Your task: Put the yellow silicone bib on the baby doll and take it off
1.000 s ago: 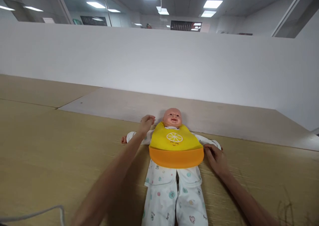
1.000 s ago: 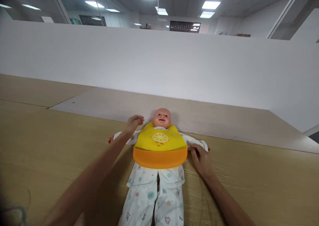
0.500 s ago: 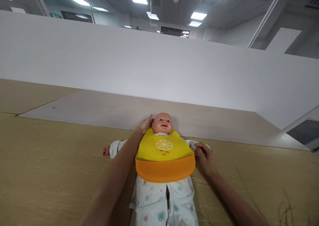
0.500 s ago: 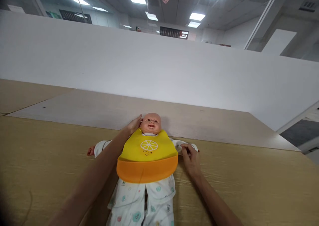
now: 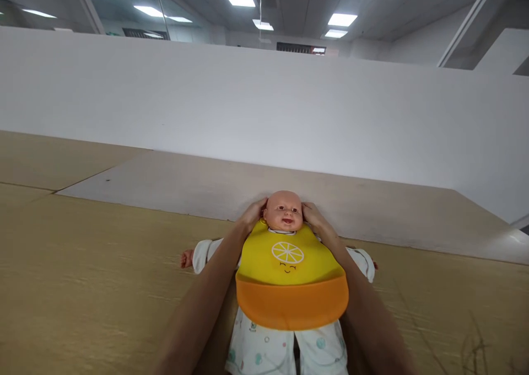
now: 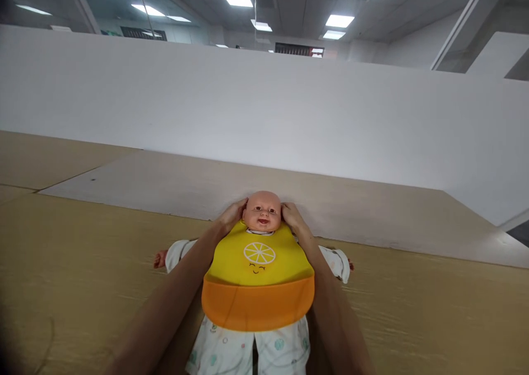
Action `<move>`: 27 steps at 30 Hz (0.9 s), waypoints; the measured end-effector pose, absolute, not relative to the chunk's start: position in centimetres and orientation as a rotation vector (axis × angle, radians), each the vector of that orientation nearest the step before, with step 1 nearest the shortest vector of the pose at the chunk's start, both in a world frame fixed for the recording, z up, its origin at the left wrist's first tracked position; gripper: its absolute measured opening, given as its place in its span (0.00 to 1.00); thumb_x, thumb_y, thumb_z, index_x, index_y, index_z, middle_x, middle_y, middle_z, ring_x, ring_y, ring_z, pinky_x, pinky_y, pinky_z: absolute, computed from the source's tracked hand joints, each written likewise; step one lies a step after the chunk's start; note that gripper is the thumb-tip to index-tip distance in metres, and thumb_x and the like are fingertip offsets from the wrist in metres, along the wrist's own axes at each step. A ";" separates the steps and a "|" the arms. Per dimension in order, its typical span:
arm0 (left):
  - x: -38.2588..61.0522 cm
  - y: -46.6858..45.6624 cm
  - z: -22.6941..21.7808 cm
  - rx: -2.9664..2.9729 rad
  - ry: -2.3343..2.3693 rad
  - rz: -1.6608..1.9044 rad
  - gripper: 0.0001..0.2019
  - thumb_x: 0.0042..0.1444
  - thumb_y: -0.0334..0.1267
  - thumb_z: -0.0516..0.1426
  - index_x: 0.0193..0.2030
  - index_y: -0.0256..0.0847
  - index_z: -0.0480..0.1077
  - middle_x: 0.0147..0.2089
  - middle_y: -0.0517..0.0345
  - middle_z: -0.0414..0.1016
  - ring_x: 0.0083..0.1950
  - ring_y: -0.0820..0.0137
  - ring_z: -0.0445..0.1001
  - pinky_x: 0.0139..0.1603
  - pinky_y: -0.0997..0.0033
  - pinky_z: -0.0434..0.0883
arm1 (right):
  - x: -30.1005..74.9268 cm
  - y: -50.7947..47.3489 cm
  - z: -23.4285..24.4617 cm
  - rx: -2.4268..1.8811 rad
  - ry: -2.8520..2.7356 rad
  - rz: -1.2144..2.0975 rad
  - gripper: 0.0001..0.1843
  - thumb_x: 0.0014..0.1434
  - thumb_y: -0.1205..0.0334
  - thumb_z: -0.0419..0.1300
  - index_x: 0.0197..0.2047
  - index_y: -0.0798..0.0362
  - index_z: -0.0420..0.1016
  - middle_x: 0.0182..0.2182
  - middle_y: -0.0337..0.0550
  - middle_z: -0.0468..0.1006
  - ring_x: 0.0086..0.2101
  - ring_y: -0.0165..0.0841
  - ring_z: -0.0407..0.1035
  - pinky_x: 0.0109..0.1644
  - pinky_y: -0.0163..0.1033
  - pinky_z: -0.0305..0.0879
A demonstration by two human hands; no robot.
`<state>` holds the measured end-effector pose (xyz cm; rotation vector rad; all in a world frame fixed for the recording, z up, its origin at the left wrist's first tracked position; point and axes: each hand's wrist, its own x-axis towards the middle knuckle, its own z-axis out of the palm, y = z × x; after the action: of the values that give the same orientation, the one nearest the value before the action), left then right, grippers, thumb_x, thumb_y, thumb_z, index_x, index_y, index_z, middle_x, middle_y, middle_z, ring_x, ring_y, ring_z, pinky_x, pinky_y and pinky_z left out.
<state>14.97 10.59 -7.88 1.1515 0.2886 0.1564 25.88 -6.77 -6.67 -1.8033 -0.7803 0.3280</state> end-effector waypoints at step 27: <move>10.6 9.8 -6.8 1.658 0.340 0.219 0.09 0.47 0.41 0.52 0.22 0.40 0.66 0.15 0.67 0.56 0.15 0.78 0.50 0.17 0.75 0.48 | 22.2 -9.8 -6.6 -1.757 -0.986 0.470 0.23 0.45 0.61 0.58 0.46 0.57 0.74 0.47 0.52 0.75 0.42 0.38 0.71 0.45 0.40 0.71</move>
<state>10.62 9.79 -6.78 1.6577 0.3397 0.2190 22.19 -9.77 -6.64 -1.7566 -0.9861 0.4695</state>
